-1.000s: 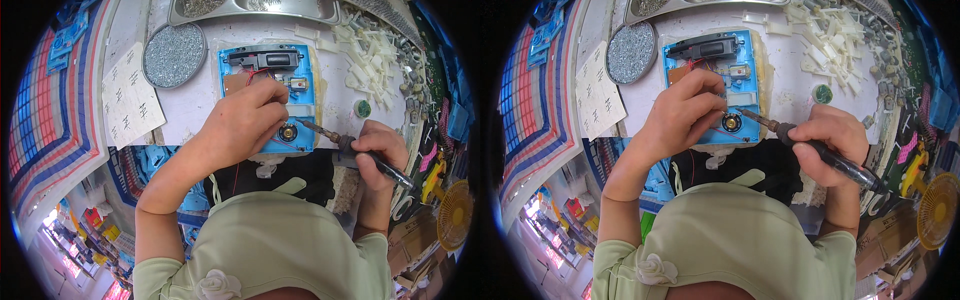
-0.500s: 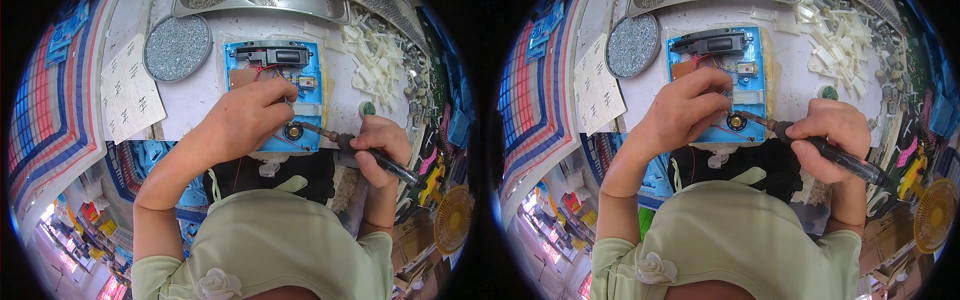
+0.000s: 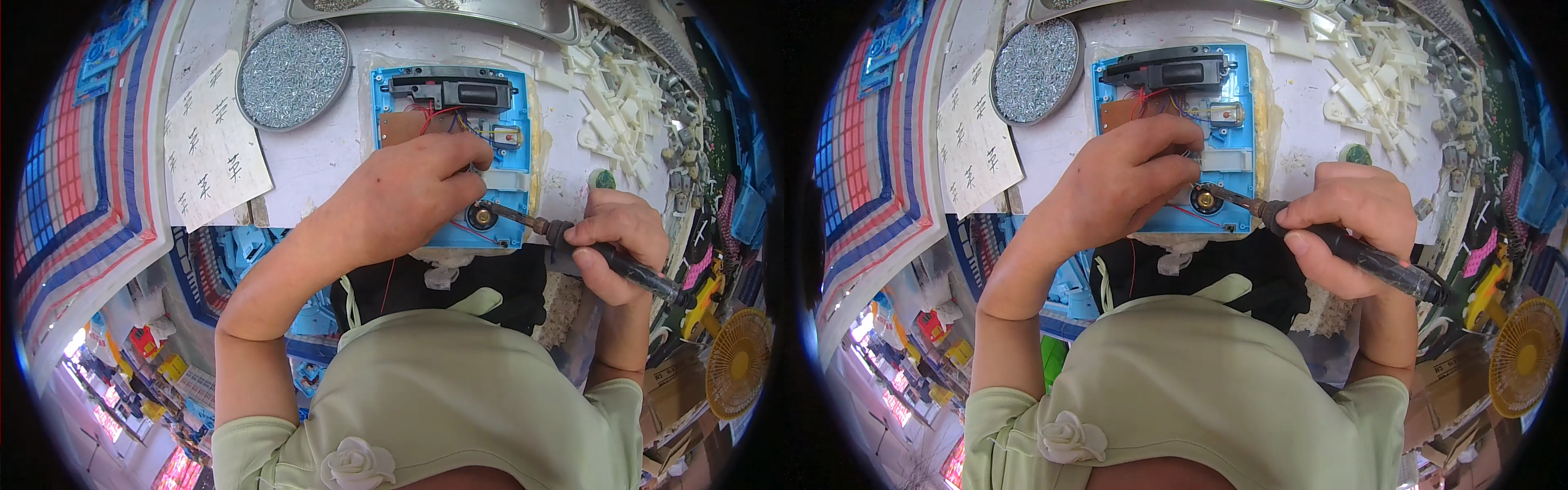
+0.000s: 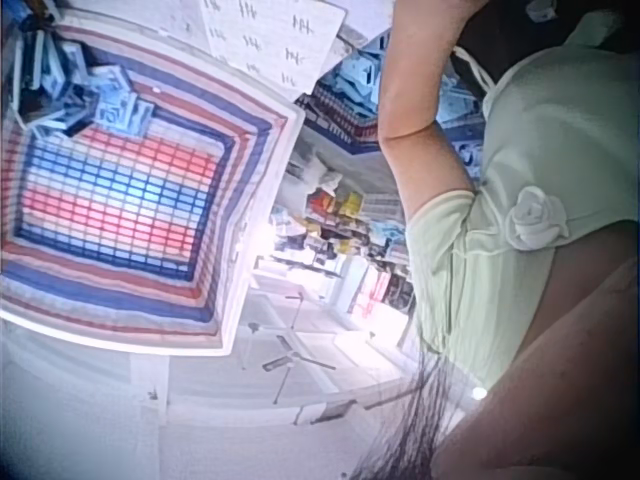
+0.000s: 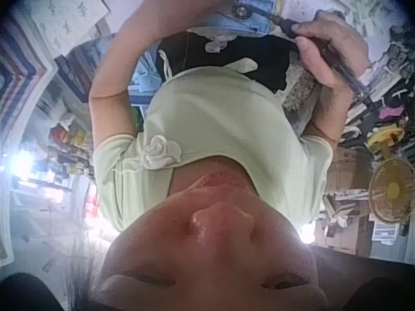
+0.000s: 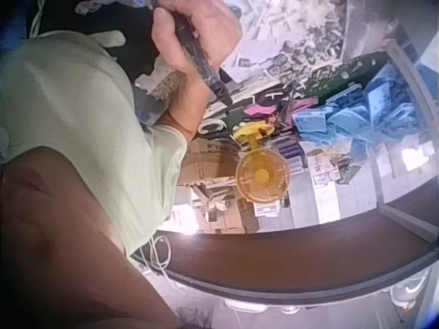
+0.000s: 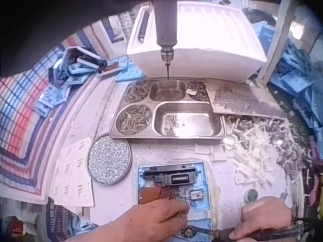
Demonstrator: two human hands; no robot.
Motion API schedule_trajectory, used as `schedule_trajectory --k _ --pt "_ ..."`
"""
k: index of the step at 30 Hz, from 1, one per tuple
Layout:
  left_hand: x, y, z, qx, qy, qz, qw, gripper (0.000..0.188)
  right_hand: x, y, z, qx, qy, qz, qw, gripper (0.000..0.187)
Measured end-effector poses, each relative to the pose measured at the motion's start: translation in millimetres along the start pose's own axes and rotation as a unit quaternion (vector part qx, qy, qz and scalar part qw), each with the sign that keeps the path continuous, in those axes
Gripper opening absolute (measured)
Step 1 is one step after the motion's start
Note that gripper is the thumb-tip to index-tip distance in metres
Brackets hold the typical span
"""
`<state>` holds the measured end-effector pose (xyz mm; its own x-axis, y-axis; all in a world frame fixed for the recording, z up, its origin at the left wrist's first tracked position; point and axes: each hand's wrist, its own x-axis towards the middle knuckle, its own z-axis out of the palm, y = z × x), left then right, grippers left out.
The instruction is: Assembling electronic units into plastic housings using a drill and soldering iron.
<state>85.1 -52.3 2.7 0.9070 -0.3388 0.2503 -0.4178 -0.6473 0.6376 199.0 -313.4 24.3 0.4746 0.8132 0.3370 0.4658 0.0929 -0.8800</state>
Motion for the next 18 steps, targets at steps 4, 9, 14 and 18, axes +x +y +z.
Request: schedule_trajectory --k 4,9,14,18 --pt "0 0 -1 0.001 -0.006 -0.002 1.000 0.026 2 0 0 -0.008 -0.009 -0.005 1.000 0.014" --pt "1 0 0 0.003 -0.011 0.007 1.000 0.028 5 -3 -3 -0.021 -0.023 -0.011 0.999 0.014" --pt "1 2 -1 0.007 -0.006 0.007 1.000 0.026 -2 -8 -11 -0.012 0.020 0.006 1.000 0.017" --pt "0 -1 -4 -0.027 -0.041 -0.016 0.999 0.021 -15 -7 -18 -0.003 0.065 0.017 0.998 0.021"
